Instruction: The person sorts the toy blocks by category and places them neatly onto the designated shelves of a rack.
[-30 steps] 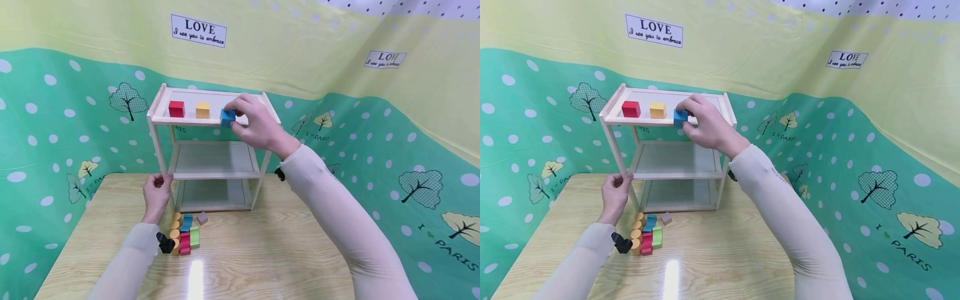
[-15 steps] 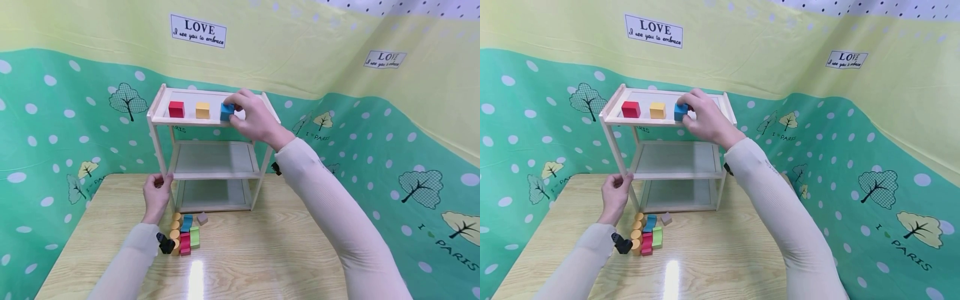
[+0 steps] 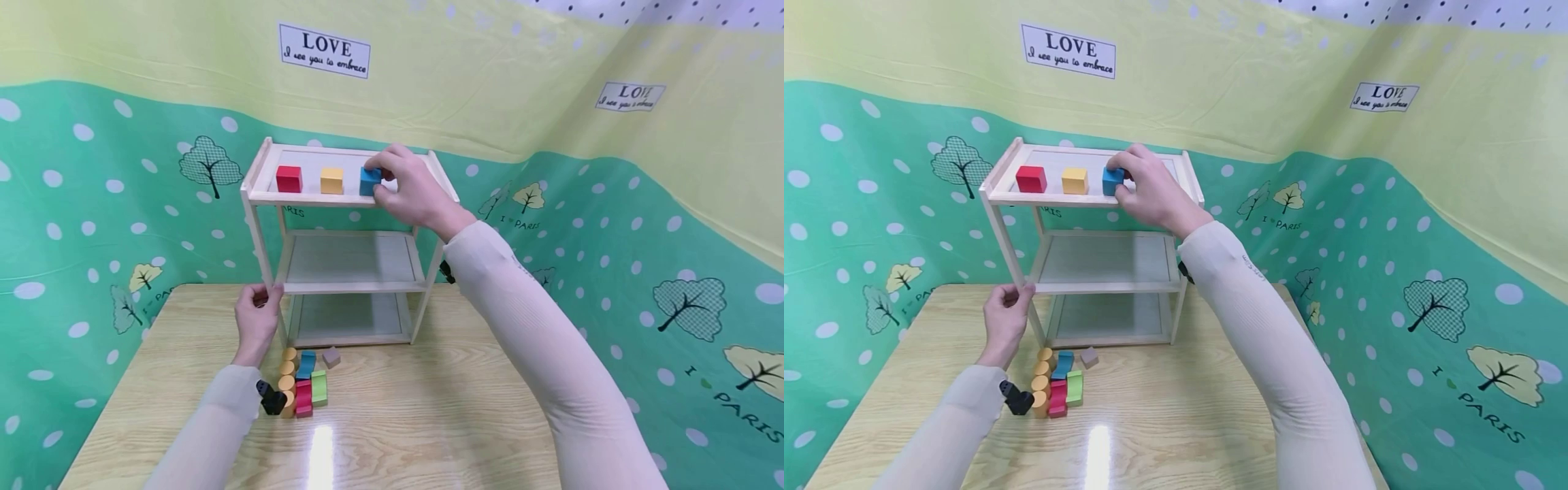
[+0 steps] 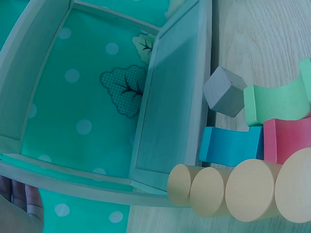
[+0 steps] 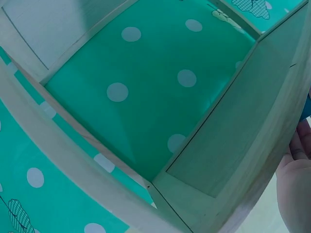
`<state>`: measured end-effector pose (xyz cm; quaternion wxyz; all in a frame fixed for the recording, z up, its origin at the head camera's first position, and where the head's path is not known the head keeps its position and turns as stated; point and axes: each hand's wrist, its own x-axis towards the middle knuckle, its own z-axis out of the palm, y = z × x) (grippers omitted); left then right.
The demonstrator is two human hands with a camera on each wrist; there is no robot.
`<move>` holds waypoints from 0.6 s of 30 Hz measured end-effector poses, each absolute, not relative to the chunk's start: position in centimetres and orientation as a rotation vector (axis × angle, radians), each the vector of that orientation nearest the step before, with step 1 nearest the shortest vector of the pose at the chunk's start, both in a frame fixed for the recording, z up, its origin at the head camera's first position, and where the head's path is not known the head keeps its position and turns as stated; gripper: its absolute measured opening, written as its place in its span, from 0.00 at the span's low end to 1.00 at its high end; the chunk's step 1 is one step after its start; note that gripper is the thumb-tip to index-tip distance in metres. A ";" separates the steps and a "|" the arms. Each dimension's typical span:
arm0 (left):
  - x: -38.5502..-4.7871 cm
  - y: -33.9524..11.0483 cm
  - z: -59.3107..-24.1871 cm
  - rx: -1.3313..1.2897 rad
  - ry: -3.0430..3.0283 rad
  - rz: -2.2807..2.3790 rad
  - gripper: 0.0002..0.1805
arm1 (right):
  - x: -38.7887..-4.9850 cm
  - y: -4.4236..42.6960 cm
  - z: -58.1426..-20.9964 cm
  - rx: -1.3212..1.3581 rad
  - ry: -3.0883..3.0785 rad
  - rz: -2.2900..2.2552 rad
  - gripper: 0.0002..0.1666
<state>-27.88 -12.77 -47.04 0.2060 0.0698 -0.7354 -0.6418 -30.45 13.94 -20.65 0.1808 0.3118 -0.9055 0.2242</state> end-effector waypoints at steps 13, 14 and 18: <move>-27.9 -12.8 -47.1 0.189 -2.054 -1.778 0.23 | -31.0 13.9 -20.8 0.848 -2.609 0.637 0.17; -27.9 -12.8 -47.1 0.192 -2.055 -1.777 0.23 | -31.0 13.9 -20.8 0.850 -2.608 0.639 0.17; -27.9 -12.8 -47.1 0.197 -2.052 -1.783 0.23 | -31.1 14.0 -20.9 0.845 -2.615 0.638 0.17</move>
